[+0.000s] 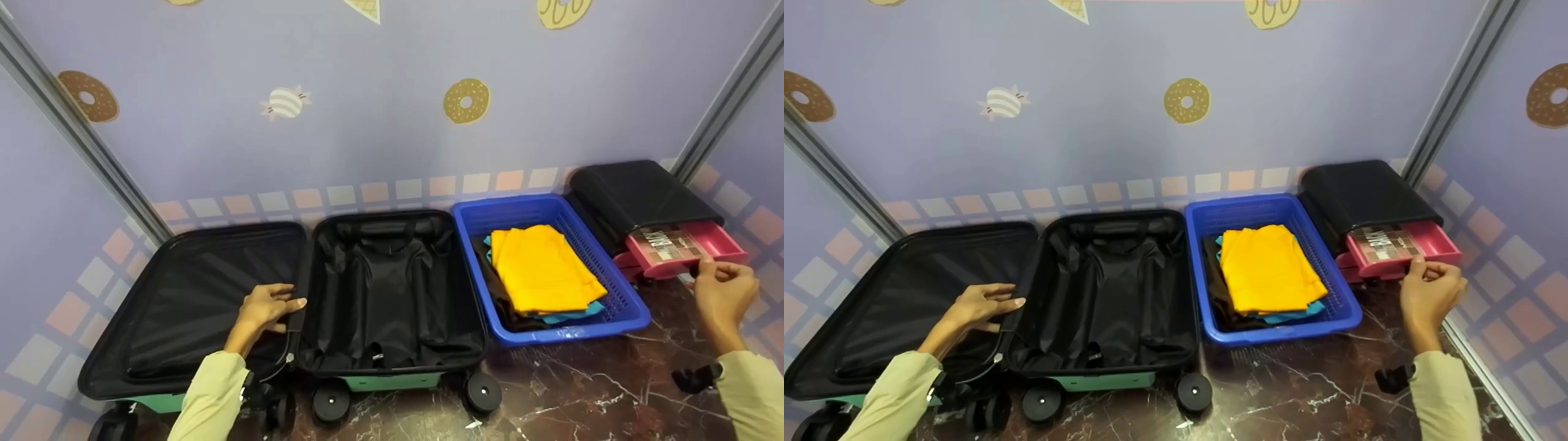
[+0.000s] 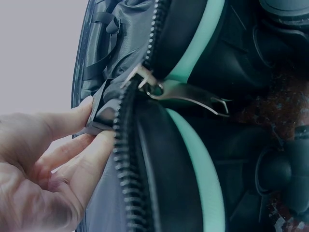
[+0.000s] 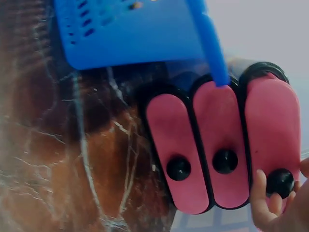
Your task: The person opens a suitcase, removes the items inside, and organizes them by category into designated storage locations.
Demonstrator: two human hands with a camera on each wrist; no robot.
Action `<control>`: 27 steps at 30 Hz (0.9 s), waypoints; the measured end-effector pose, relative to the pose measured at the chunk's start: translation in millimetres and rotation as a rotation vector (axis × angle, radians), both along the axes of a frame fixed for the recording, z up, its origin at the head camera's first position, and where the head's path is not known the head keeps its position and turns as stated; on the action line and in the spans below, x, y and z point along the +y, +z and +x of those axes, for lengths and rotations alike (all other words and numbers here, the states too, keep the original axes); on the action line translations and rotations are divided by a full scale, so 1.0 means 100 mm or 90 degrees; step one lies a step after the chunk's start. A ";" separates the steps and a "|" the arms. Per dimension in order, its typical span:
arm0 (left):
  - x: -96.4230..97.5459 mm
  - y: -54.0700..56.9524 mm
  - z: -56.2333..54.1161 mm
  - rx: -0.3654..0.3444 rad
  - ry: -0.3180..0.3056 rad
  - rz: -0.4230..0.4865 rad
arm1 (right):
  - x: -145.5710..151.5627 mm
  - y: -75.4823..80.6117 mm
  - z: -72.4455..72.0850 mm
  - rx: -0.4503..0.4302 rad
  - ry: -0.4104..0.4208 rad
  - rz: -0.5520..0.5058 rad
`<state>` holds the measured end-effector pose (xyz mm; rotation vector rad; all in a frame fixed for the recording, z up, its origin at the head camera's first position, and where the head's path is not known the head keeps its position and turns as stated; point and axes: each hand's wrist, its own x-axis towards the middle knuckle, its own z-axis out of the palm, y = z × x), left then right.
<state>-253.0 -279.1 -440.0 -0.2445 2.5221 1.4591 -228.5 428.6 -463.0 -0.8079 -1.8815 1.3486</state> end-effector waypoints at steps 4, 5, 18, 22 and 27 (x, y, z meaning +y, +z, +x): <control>-0.01 0.00 0.01 0.004 0.006 0.014 | -0.05 -0.04 -0.01 0.002 -0.020 0.108; -0.02 0.00 0.01 0.006 0.007 0.019 | -0.05 -0.05 -0.01 -0.006 -0.023 0.132; -0.03 0.01 0.05 0.015 0.024 0.039 | -0.02 0.02 -0.34 -0.018 0.043 0.154; 0.00 -0.01 0.05 0.009 0.030 0.035 | 0.02 0.08 -0.46 -0.066 0.078 0.214; 0.01 0.01 0.04 0.005 0.023 0.033 | 0.10 0.17 -0.48 -0.111 0.117 0.266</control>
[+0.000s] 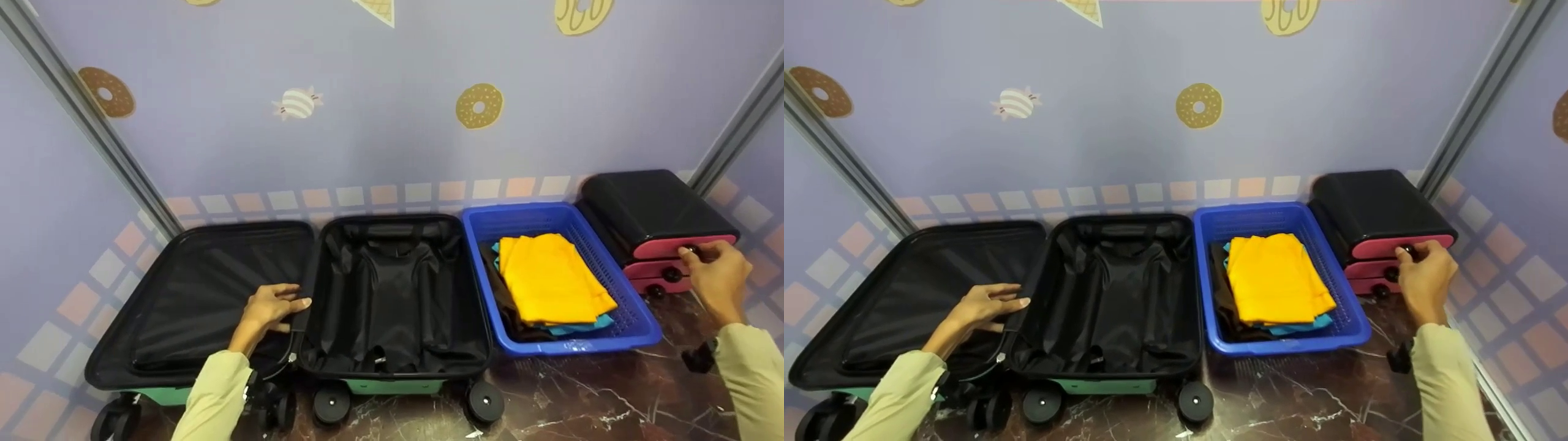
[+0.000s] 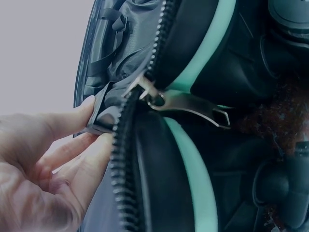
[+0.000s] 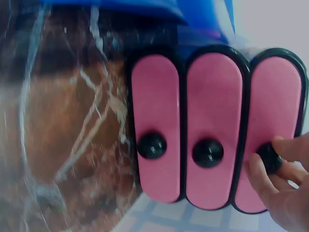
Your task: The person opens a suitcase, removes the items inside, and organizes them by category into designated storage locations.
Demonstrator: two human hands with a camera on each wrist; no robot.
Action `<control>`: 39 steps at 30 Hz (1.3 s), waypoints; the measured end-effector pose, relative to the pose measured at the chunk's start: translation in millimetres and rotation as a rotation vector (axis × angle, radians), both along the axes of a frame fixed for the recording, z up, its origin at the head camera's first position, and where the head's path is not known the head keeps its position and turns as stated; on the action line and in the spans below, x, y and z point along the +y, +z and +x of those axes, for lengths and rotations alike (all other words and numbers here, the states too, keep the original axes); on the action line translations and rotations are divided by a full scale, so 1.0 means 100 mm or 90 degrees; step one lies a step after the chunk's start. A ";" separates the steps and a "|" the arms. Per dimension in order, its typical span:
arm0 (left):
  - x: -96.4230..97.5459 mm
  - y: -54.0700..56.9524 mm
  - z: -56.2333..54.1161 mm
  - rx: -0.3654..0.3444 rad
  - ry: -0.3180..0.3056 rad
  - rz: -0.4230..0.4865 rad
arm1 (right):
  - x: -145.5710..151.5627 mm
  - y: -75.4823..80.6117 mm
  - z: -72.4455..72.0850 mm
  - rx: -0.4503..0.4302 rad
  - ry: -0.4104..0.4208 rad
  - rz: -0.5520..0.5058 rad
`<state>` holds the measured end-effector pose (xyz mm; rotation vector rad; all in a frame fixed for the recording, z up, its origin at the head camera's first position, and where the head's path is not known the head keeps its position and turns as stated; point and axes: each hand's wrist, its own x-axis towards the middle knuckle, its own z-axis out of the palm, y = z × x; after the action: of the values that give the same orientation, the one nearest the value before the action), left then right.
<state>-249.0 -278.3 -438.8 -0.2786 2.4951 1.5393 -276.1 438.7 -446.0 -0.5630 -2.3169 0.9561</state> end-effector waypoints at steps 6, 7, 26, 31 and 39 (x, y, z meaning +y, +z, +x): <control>-0.03 0.04 -0.01 0.005 0.000 -0.007 | 0.02 0.03 0.00 -0.001 0.048 0.000; -0.02 0.03 -0.01 0.004 0.001 -0.007 | 0.03 0.03 -0.01 -0.001 0.050 0.004; 0.15 0.06 -0.31 0.021 -0.024 -0.142 | 0.06 0.09 -0.18 -0.096 0.047 0.098; 0.23 0.01 -0.39 0.065 -0.042 -0.197 | -0.02 0.17 -0.14 -0.132 0.034 0.084; 0.36 -0.04 -0.39 0.154 -0.087 -0.281 | -0.28 0.24 -0.04 -0.004 0.129 0.167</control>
<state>-288.0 -242.6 -442.7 0.0202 2.9569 1.0091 -280.2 410.5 -421.5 -0.2268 -2.4892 0.7200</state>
